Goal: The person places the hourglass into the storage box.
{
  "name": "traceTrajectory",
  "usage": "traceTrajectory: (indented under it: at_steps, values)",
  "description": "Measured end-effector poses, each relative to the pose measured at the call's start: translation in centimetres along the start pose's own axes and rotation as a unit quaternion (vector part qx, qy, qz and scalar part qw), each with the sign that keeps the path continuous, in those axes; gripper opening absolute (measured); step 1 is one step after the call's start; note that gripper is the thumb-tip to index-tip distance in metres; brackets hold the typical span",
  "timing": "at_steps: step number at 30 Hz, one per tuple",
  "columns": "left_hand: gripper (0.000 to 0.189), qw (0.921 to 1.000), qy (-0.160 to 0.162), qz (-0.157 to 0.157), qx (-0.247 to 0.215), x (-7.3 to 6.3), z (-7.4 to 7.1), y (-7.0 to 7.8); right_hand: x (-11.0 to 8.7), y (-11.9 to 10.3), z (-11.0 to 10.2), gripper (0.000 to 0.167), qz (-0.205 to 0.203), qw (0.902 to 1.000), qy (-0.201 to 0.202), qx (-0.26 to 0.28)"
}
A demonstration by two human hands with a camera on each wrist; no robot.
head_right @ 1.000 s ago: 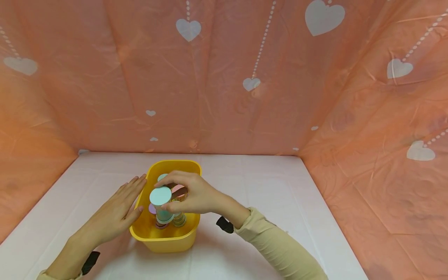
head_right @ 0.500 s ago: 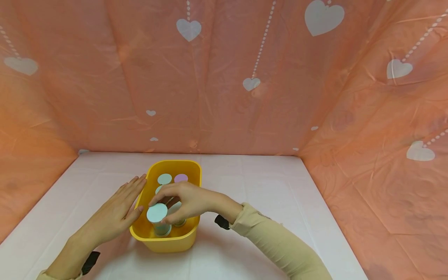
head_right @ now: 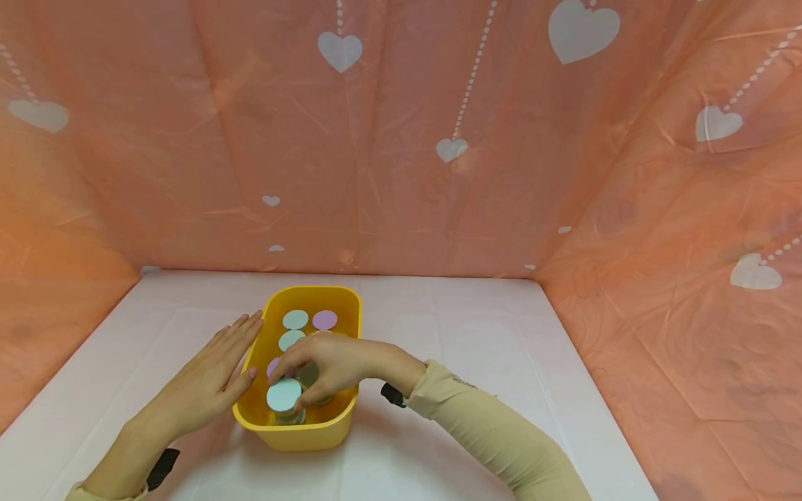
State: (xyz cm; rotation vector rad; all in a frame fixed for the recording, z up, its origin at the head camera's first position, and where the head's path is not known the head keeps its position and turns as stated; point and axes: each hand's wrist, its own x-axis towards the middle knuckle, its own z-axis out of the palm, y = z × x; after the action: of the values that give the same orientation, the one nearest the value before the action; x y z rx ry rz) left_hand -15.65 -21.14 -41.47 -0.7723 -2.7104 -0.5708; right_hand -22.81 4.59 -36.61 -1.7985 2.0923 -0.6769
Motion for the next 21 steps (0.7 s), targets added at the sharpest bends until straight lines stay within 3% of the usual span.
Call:
traceTrajectory:
  at_steps: [11,21]
  values:
    - [0.069,1.0000,-0.006,-0.006,-0.002,0.01,0.03,0.00,0.41,0.49,0.51,0.046,0.017,0.9971,-0.049,-0.055]
    - [0.069,1.0000,0.007,0.005,0.001,0.01,-0.04,0.06,0.47,0.30,0.63,0.047,0.037,0.9942,-0.065,-0.078]
